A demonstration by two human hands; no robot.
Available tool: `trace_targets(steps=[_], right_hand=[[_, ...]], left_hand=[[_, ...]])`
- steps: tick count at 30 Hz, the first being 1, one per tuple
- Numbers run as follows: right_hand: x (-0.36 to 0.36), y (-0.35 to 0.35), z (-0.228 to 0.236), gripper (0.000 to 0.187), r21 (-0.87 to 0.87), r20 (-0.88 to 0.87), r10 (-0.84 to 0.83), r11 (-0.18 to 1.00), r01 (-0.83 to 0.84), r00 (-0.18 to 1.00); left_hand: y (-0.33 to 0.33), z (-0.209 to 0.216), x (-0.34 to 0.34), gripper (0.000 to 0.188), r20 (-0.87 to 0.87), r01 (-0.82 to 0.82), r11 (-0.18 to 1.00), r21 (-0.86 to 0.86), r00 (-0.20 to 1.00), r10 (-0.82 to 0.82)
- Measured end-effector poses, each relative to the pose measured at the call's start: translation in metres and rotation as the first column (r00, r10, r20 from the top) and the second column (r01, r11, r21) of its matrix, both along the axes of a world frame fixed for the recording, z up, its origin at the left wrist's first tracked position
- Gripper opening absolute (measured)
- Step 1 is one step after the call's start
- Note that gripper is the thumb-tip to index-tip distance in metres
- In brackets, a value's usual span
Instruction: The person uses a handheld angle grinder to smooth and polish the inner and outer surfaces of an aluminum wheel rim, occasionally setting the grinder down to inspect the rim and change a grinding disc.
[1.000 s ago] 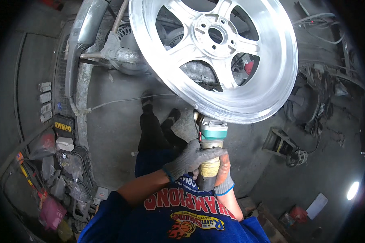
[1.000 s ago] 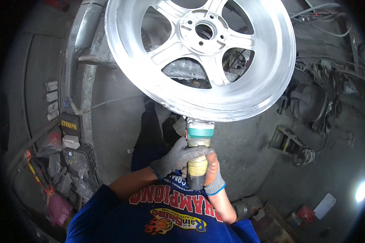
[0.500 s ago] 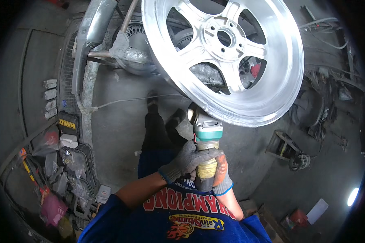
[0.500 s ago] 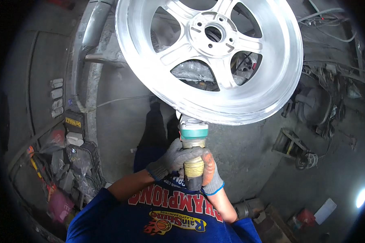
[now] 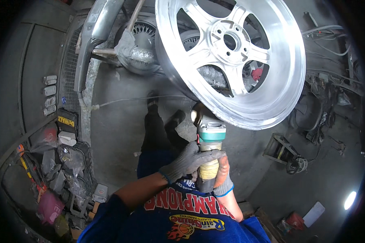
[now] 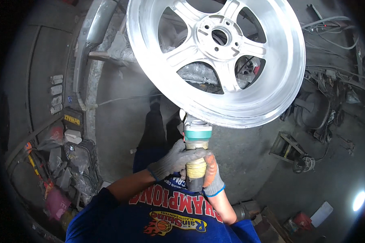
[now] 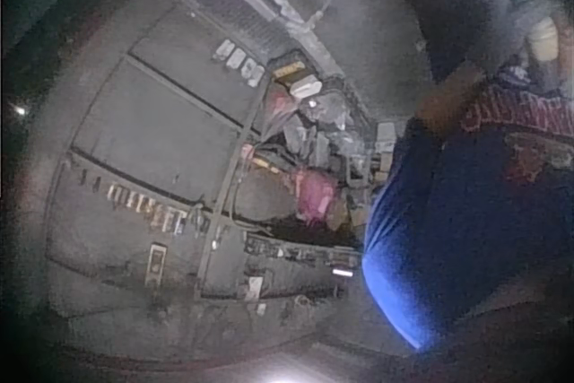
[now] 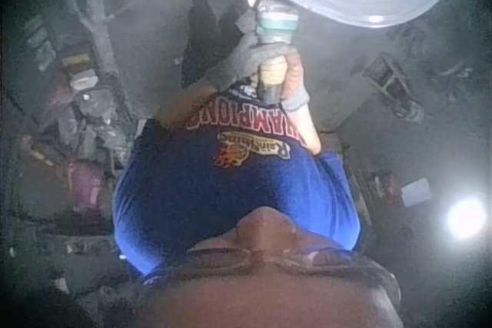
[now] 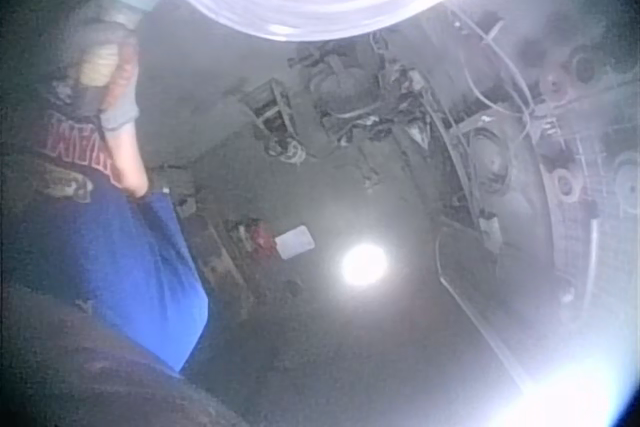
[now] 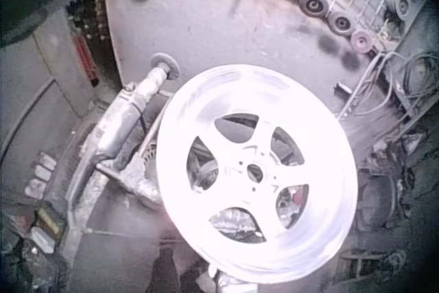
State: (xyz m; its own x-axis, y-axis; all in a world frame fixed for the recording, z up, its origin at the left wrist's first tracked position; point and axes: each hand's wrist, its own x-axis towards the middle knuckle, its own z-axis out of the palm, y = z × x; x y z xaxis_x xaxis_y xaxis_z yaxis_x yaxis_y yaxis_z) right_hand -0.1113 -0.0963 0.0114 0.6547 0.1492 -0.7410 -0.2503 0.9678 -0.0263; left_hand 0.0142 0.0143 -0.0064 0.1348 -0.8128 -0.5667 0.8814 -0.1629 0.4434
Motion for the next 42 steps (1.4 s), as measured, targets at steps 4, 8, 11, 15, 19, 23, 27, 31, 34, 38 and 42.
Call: trace_targets(steps=[4, 8, 11, 15, 19, 23, 27, 31, 34, 38, 42], right_hand=[[0.000, -0.002, 0.000, 0.079, -0.025, -0.004, 0.041, 0.999, -0.041, 0.999], [0.001, -0.001, -0.004, 0.079, -0.002, -0.002, 0.042, 0.999, -0.042, 0.999], [-0.002, 0.002, -0.014, 0.087, -0.062, -0.056, 0.141, 0.988, -0.144, 0.988], [-0.002, 0.004, -0.017, 0.085, -0.054, -0.057, 0.121, 0.991, -0.124, 0.991], [0.009, 0.004, -0.005, 0.074, 0.024, -0.075, 0.062, 0.998, -0.061, 0.995], [0.009, 0.005, -0.007, 0.074, 0.048, -0.042, 0.061, 0.997, -0.059, 0.997], [0.002, 0.009, -0.020, 0.080, 0.046, -0.041, 0.090, 0.995, -0.088, 0.995], [0.000, 0.010, -0.019, 0.083, -0.026, -0.056, 0.130, 0.991, -0.132, 0.990], [0.009, 0.010, -0.016, 0.084, -0.016, -0.043, 0.147, 0.989, -0.148, 0.988], [0.009, 0.011, -0.015, 0.083, -0.005, -0.060, 0.163, 0.987, -0.164, 0.985], [0.018, 0.013, -0.009, 0.079, 0.016, -0.081, 0.144, 0.990, -0.144, 0.986]], left_hand=[[-0.001, -0.003, -0.005, 0.028, 0.055, -0.063, 0.998, -0.006, 0.997, 0.063], [0.001, 0.002, 0.000, 0.027, 0.035, -0.101, 0.995, -0.012, 0.994, 0.102], [0.009, 0.005, 0.004, 0.027, -0.030, -0.148, 0.988, -0.041, 0.989, 0.147], [0.012, 0.000, 0.002, 0.028, 0.004, -0.154, 0.988, -0.012, 0.988, 0.154], [0.010, 0.006, 0.008, 0.028, -0.012, -0.101, 0.995, -0.017, 0.995, 0.101], [0.010, 0.005, 0.005, 0.028, 0.050, -0.183, 0.981, -0.057, 0.981, 0.186], [0.017, -0.004, 0.002, 0.029, 0.038, -0.186, 0.983, -0.008, 0.982, 0.186], [0.020, 0.002, 0.011, 0.030, -0.025, -0.127, 0.992, 0.018, 0.992, 0.127], [0.021, -0.001, 0.009, 0.030, -0.034, -0.154, 0.988, 0.025, 0.987, 0.155], [0.024, -0.008, 0.006, 0.029, -0.024, -0.143, 0.988, 0.054, 0.989, 0.145], [0.025, -0.011, 0.005, 0.028, 0.021, -0.160, 0.987, 0.023, 0.987, 0.159]])
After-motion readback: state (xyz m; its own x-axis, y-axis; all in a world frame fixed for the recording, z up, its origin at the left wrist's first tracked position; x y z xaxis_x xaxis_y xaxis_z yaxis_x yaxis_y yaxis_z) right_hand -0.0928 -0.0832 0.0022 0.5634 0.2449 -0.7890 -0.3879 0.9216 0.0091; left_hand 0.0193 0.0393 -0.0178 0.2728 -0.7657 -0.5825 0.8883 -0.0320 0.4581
